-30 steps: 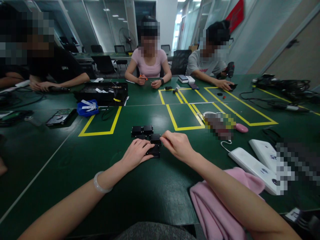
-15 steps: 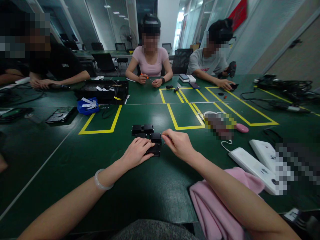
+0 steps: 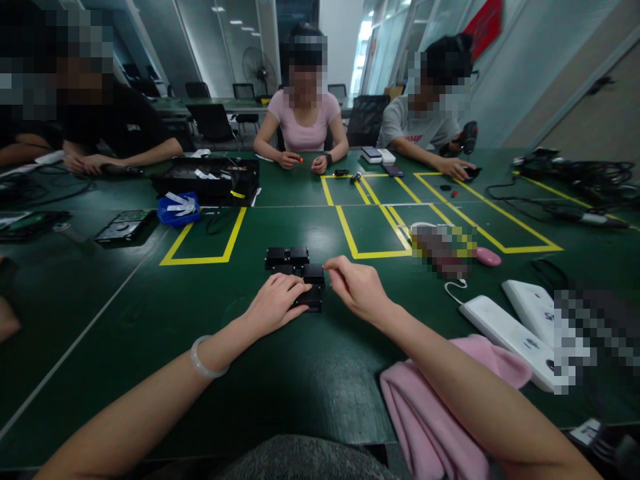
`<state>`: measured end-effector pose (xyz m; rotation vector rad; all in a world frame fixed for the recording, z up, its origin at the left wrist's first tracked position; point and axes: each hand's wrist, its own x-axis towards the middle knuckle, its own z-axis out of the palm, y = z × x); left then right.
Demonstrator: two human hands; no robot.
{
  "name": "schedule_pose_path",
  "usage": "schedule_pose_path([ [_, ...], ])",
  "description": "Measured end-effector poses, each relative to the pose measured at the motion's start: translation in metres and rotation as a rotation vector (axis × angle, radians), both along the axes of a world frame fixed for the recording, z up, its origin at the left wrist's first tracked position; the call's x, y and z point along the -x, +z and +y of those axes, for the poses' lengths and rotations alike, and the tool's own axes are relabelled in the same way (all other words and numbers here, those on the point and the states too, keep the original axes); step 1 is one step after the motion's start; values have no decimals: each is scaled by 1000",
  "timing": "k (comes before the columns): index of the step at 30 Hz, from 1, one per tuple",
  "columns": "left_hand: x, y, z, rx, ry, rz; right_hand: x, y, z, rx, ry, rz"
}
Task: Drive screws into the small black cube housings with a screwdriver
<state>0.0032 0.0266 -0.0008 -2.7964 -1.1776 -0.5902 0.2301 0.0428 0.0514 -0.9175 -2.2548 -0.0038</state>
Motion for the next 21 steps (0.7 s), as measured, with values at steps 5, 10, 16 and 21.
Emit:
schedule_pose_path([
  [5,0,0,0,22,14,-4,-1,-1,0,28,-3,-20],
  [10,0,-2,0,16,12,-13,1,-2,0,33,-6,-4],
  [16,1,-2,0,6,15,0,-1,-2,1,10,6,-13],
  [21,1,-2,0,3,0,-6,1,-3,0,9,5,13],
])
